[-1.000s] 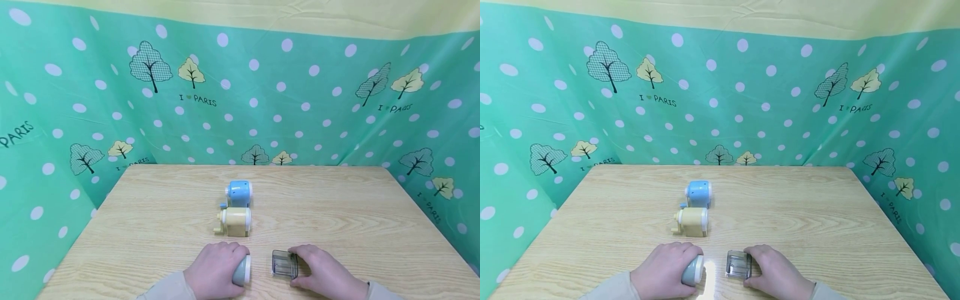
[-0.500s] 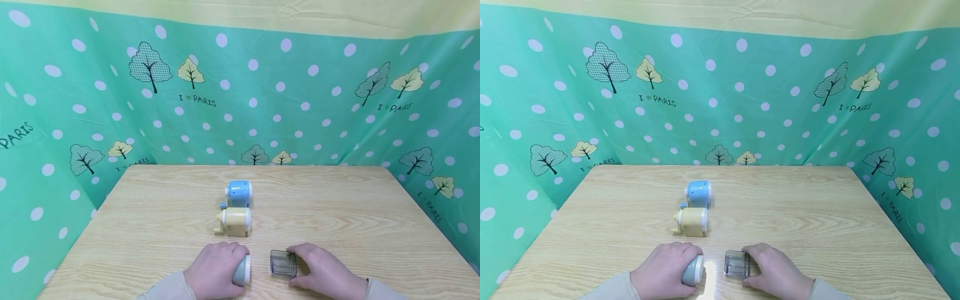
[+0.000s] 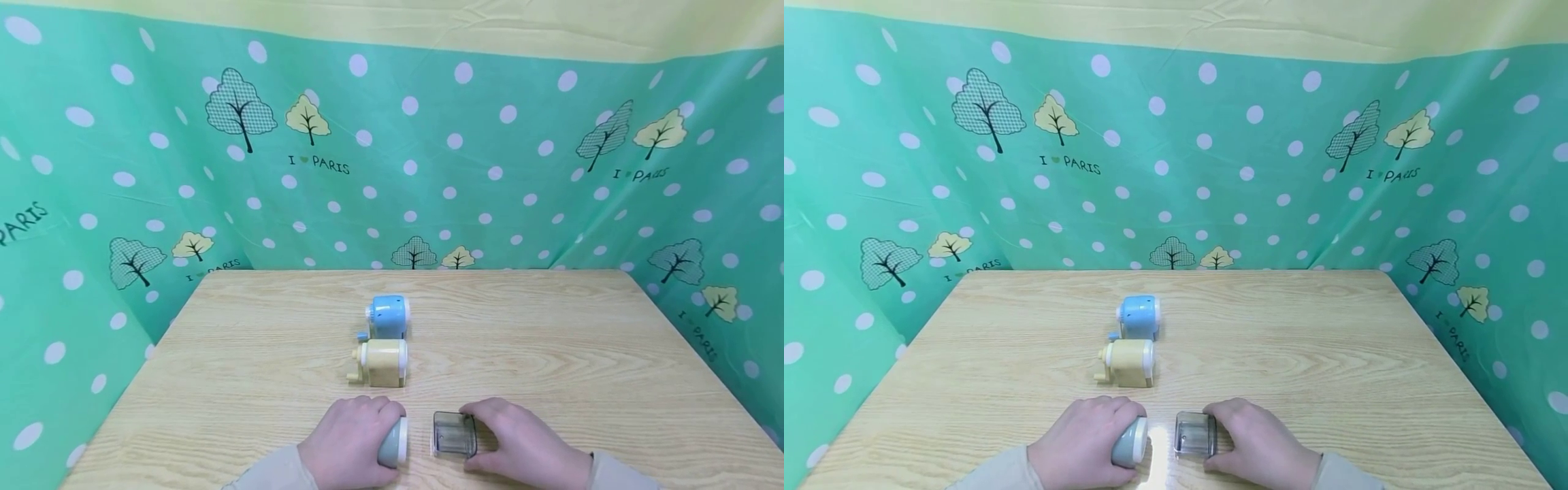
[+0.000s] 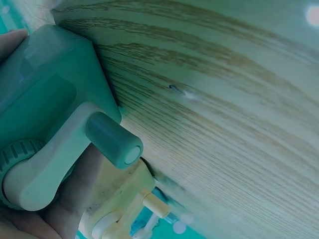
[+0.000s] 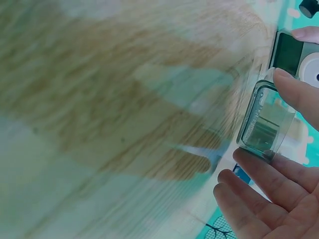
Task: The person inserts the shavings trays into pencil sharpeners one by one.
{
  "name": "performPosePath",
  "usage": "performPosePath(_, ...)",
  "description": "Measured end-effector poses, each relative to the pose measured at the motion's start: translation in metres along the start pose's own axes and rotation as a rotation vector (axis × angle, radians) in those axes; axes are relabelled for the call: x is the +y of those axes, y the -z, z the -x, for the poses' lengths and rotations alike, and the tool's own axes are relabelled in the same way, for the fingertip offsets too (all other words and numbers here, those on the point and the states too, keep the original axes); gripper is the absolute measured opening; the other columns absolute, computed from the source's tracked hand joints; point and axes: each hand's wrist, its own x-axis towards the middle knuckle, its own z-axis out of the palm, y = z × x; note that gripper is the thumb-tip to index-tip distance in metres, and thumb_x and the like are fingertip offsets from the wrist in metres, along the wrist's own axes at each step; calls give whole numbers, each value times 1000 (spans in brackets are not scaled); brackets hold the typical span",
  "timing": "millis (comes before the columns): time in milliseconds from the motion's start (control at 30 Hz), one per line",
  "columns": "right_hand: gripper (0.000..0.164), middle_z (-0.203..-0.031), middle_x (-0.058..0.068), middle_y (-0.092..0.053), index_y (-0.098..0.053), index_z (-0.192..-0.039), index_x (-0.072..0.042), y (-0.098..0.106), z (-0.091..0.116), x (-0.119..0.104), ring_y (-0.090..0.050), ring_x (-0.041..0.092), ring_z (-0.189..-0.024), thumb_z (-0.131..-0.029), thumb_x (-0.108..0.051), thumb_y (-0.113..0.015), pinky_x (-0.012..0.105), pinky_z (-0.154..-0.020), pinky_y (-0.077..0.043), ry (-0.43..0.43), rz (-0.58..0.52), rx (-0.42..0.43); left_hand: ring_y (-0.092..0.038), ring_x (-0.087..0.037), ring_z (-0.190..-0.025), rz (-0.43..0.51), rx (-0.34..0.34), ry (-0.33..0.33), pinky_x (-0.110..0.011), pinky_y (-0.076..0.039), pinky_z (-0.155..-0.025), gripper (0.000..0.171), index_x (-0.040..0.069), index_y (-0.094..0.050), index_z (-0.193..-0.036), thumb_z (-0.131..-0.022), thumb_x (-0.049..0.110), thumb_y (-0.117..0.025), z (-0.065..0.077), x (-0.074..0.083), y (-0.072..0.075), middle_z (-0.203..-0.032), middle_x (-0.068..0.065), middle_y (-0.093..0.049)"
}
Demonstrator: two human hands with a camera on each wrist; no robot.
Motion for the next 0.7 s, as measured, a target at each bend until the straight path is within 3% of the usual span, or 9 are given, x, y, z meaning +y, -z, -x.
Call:
performPosePath(200,73,-116,5,-71,-69,-122,-5,-1,-1,-1,-66,21,-103,-75,-60,-73,45,-86,-56,21,-12,-7,-48,-2,-63,-3,26,-15,-21,-42,-52,49,19,-63,-97,-56,38,-83,0,-1,0,-80,12,-59)
performPosePath(700,71,-115,4,-72,-69,-122,-5,-5,-2,-7,-66,18,-103,-75,-58,-74,43,-87,-56,55,-22,-14,-49,-3,-64,-4,1,-1,-22,-43,-53,49,19,-64,-97,-56,39,-84,0,0,1,-81,13,-59)
